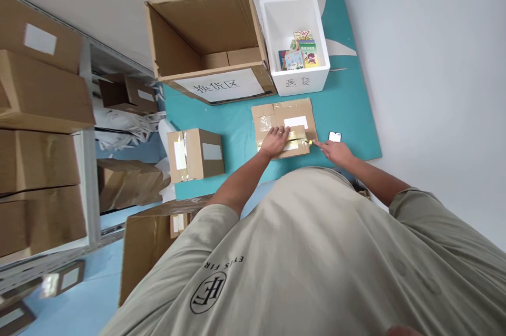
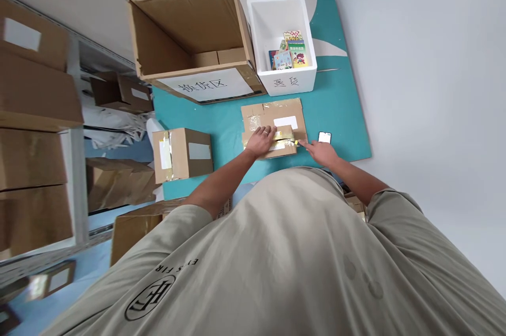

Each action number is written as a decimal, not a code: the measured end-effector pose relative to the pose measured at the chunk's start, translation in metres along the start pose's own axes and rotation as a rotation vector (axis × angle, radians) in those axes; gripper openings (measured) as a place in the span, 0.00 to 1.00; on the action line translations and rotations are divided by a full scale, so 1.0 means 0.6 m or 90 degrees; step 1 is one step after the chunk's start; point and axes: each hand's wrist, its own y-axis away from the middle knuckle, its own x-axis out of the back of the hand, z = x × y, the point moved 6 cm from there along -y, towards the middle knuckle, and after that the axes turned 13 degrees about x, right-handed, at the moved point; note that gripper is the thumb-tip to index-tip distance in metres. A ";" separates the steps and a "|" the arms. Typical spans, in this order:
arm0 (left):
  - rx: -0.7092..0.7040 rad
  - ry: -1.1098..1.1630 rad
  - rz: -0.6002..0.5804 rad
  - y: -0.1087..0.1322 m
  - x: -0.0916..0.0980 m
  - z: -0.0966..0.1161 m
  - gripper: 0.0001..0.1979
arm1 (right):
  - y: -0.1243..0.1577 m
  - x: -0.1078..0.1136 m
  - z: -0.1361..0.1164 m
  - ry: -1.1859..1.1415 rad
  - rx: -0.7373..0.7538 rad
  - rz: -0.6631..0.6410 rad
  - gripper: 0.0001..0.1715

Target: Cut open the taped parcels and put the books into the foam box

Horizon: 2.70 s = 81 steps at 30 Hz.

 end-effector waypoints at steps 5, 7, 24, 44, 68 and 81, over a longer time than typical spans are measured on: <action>-0.010 0.013 0.012 0.007 0.003 0.002 0.38 | -0.015 0.022 -0.008 0.147 0.070 -0.048 0.46; -0.017 0.015 0.016 0.009 0.007 0.004 0.38 | -0.014 0.025 -0.002 0.159 0.098 -0.047 0.46; -0.023 -0.002 0.023 0.006 0.007 0.004 0.36 | -0.031 0.024 0.033 0.137 0.126 -0.030 0.44; -0.032 0.028 0.011 0.004 0.003 0.020 0.36 | -0.045 0.047 0.098 0.162 0.202 -0.024 0.48; -0.208 0.032 0.053 0.038 0.034 0.062 0.15 | -0.002 0.023 0.094 0.134 0.063 -0.068 0.42; -0.045 0.093 0.083 0.061 0.013 0.075 0.35 | 0.043 -0.034 0.122 -0.514 -0.013 0.200 0.38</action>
